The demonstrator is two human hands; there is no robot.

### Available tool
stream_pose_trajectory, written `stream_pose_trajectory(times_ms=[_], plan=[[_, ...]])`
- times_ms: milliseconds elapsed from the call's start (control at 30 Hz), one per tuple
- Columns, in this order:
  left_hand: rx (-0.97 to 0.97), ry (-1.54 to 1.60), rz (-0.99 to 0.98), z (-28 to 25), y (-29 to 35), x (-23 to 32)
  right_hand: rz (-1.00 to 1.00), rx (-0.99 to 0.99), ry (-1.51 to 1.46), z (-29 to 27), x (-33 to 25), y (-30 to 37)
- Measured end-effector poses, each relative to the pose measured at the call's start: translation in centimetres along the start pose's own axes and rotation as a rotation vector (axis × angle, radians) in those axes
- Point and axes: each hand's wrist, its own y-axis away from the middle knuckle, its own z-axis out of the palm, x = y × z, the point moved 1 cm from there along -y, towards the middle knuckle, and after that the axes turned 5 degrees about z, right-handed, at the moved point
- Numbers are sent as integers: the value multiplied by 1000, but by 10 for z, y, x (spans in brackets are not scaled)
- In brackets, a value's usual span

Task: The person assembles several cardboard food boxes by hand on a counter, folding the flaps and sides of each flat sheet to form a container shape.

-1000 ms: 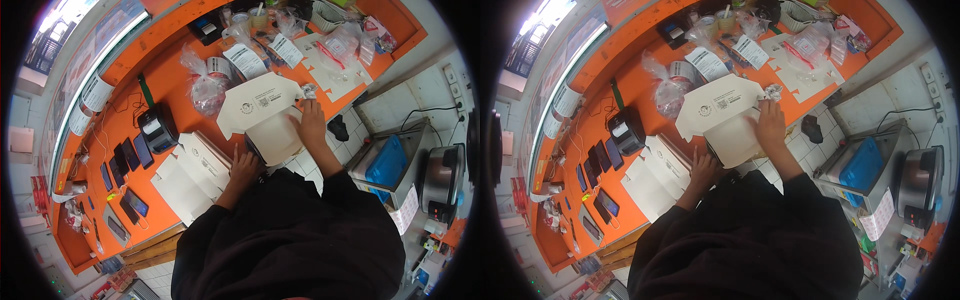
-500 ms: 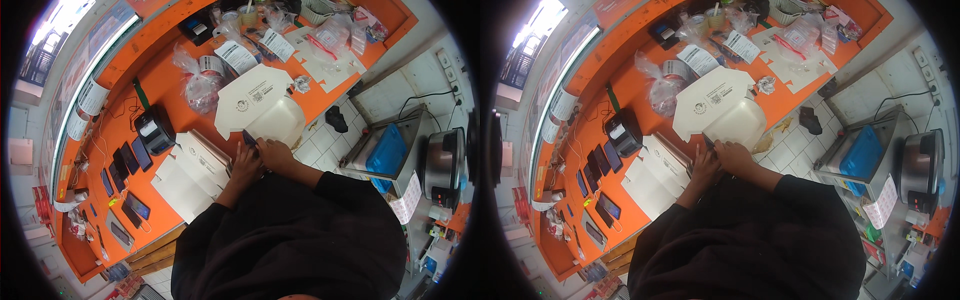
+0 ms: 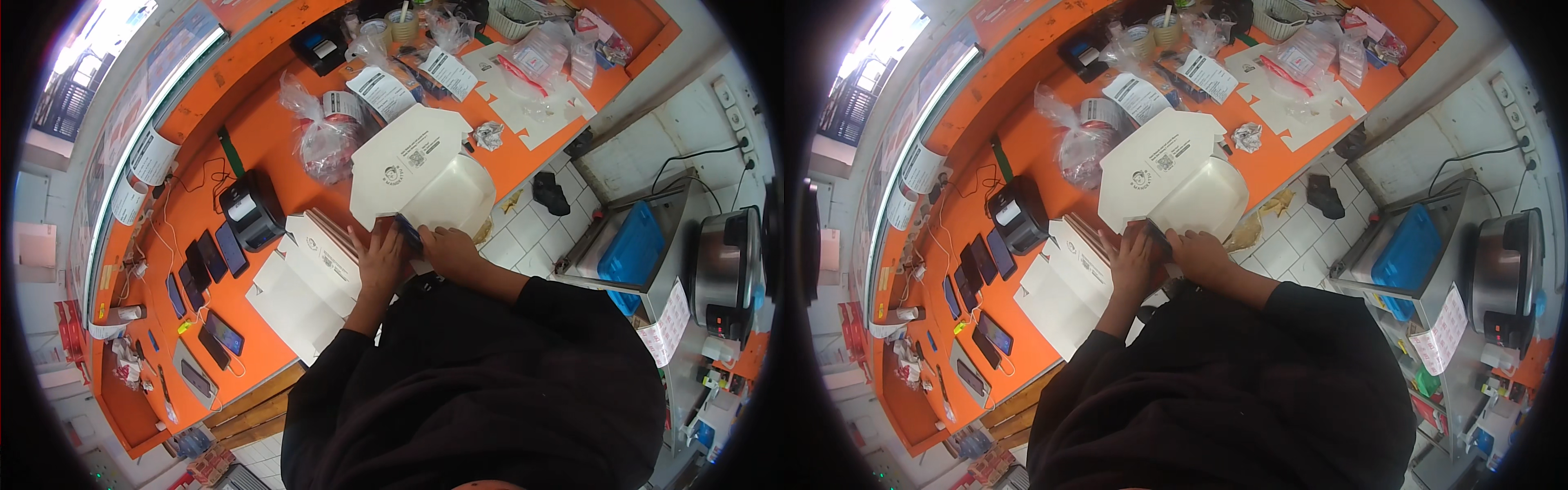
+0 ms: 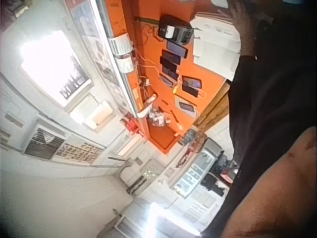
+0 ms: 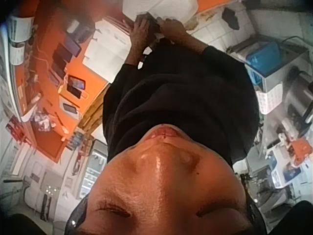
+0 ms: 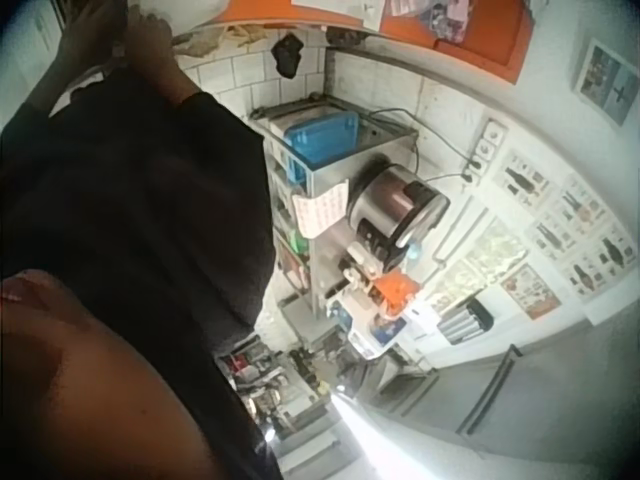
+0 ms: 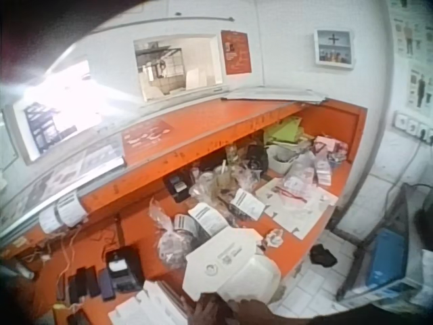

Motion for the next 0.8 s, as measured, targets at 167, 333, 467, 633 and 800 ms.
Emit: stream_pose_trajectory(times_ms=[167, 333, 467, 633, 800], plan=[[-39, -88, -4, 5, -1, 1, -39, -55, 69, -7, -1, -4], [-23, -43, -40, 1, 0, 7, -87, 26, 59, 0, 4, 2], [-83, -67, -63, -3, -1, 8, -152, 49, 54, 10, 6, -6], [-29, -127, -75, 8, 2, 2, -137, -50, 46, 14, 2, -24], [-89, -7, -83, -2, -2, 3, -14, -206, -83, 9, 9, -35]])
